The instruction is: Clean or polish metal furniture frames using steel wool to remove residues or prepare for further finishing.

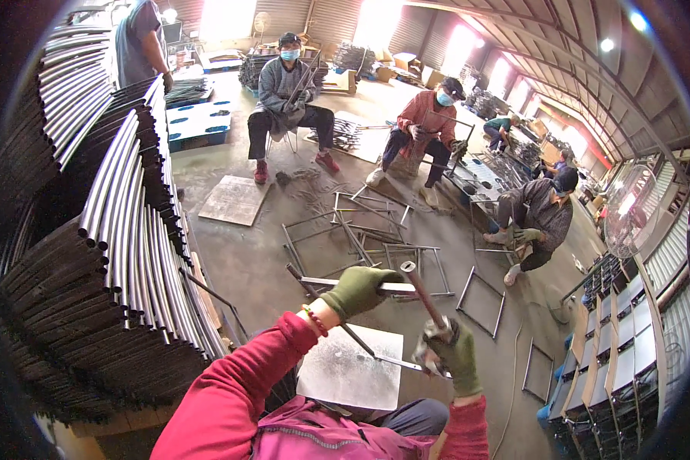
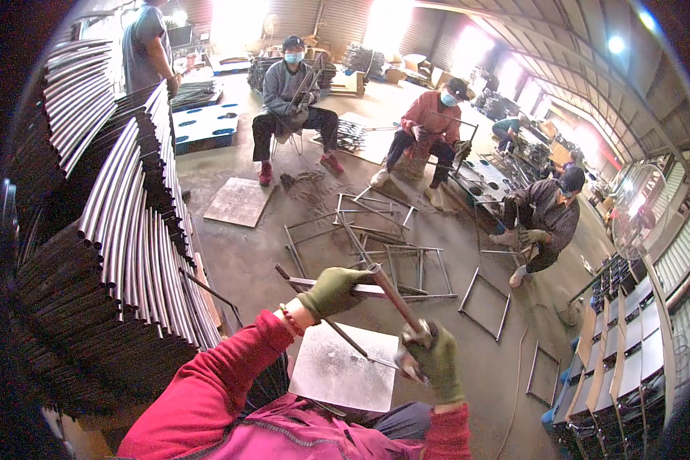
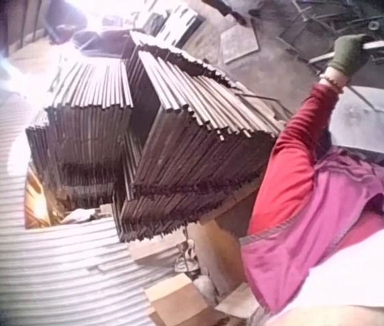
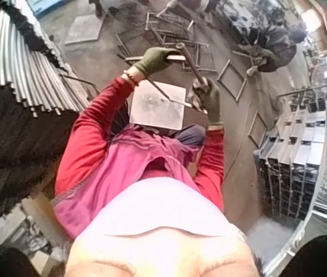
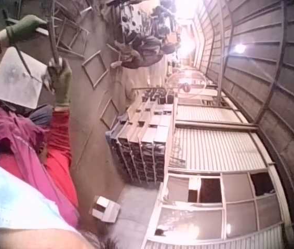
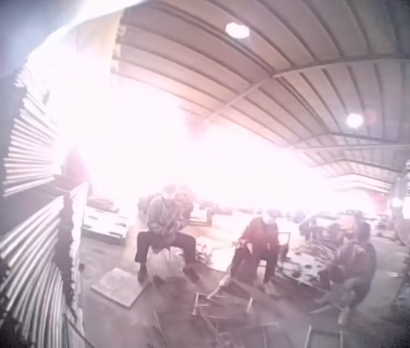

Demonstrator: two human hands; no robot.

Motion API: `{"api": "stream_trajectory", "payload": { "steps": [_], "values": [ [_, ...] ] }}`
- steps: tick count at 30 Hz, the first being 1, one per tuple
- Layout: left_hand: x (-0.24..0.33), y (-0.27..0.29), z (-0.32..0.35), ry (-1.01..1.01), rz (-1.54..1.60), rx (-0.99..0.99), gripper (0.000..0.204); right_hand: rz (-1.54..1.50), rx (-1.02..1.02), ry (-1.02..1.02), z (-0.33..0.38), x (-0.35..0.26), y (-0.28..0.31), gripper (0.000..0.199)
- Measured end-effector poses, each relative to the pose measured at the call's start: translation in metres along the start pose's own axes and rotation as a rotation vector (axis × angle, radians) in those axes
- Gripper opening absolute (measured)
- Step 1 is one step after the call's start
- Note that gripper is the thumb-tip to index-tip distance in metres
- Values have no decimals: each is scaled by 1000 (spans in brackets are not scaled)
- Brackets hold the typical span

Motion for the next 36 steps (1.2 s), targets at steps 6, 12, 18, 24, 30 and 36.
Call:
{"api": "stream_trajectory", "payload": {
  "steps": [6,12,18,24,30,36],
  "values": [
    [2,0,-3,-26,1,-69,28,-28,10,147,-41,-48,-13,22],
    [-76,15,21,55,333,27,27,341,102,-63,28,72,21,23],
    [-16,72,47,219,-635,224,47,186,237,-29,42,92,17,17],
    [98,36,33,-336,-391,-57,36,397,263,-73,27,71,2,32],
    [49,-89,-23,-338,-794,-310,45,122,77,17,-7,86,7,31],
    [34,-101,-31,-219,-861,-400,8,4,278,194,41,75,73,32]
  ]
}}
Point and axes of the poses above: each hand's wrist, its own z-axis away from the middle knuckle, its own y-axis out of the back of the hand, x = y × z, the point moved 6 cm from there along -z, towards the middle knuckle, and after that the axes turned 14 degrees about -x, right-handed, at the moved point
